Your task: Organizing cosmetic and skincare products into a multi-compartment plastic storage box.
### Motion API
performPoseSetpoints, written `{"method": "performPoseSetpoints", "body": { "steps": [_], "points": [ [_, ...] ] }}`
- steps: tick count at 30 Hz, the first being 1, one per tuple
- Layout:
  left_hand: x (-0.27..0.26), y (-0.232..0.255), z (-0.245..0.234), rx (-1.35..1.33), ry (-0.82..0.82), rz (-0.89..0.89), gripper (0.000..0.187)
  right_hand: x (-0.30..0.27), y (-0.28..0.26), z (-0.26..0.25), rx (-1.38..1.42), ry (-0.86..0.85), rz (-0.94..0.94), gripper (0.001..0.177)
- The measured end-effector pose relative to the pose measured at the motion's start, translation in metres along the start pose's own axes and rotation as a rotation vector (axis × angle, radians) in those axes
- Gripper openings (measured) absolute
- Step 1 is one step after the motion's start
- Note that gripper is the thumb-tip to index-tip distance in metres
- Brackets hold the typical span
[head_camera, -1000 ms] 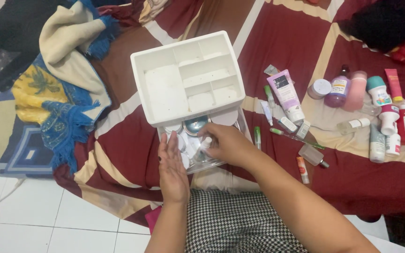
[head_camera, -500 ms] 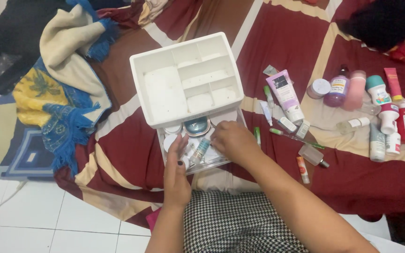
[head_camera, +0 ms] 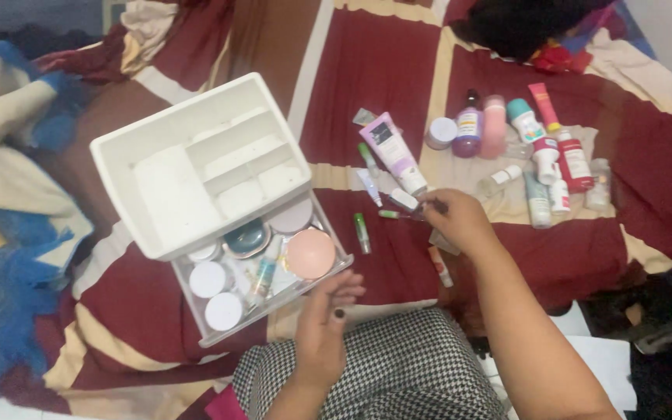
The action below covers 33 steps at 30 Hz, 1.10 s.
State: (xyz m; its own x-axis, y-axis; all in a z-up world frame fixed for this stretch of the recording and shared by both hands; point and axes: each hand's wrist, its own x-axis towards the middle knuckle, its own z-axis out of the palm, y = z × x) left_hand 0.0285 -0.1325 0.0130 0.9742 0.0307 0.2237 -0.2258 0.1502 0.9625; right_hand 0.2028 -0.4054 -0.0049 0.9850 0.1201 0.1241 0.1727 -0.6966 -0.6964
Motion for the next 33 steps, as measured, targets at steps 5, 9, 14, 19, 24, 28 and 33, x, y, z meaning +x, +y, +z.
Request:
{"method": "performPoseSetpoints", "body": {
  "steps": [5, 9, 14, 19, 24, 28, 33],
  "points": [
    [0.005, -0.151, 0.055, -0.295, -0.077, -0.471, 0.054, -0.039, 0.097, 0.012, -0.268, -0.304, 0.287, 0.027],
    [0.010, -0.236, 0.082, -0.316, -0.049, -0.843, 0.053, -0.068, 0.095, 0.037, -0.362, -0.513, 0.476, 0.036],
    [0.010, -0.241, 0.108, -0.192, -0.142, -0.863, 0.053, -0.084, 0.119, 0.064, 0.045, -0.254, 0.534, 0.043],
    [0.041, -0.111, 0.112, 0.129, -0.195, -0.514, 0.056, -0.068, 0.071, 0.032, 0.965, -0.255, 0.636, 0.060],
    [0.054, -0.029, 0.078, 0.363, -0.077, -0.227, 0.044, -0.060, 0.045, 0.015, 1.081, -0.261, 0.247, 0.028],
    [0.053, -0.007, 0.046, 0.121, 0.002, -0.238, 0.042, -0.059, -0.001, 0.006, 1.110, -0.372, 0.192, 0.020],
    [0.052, 0.018, -0.013, -0.097, 0.102, -0.176, 0.038, -0.049, -0.062, 0.026, 1.060, -0.641, 0.157, 0.020]
  ]
}}
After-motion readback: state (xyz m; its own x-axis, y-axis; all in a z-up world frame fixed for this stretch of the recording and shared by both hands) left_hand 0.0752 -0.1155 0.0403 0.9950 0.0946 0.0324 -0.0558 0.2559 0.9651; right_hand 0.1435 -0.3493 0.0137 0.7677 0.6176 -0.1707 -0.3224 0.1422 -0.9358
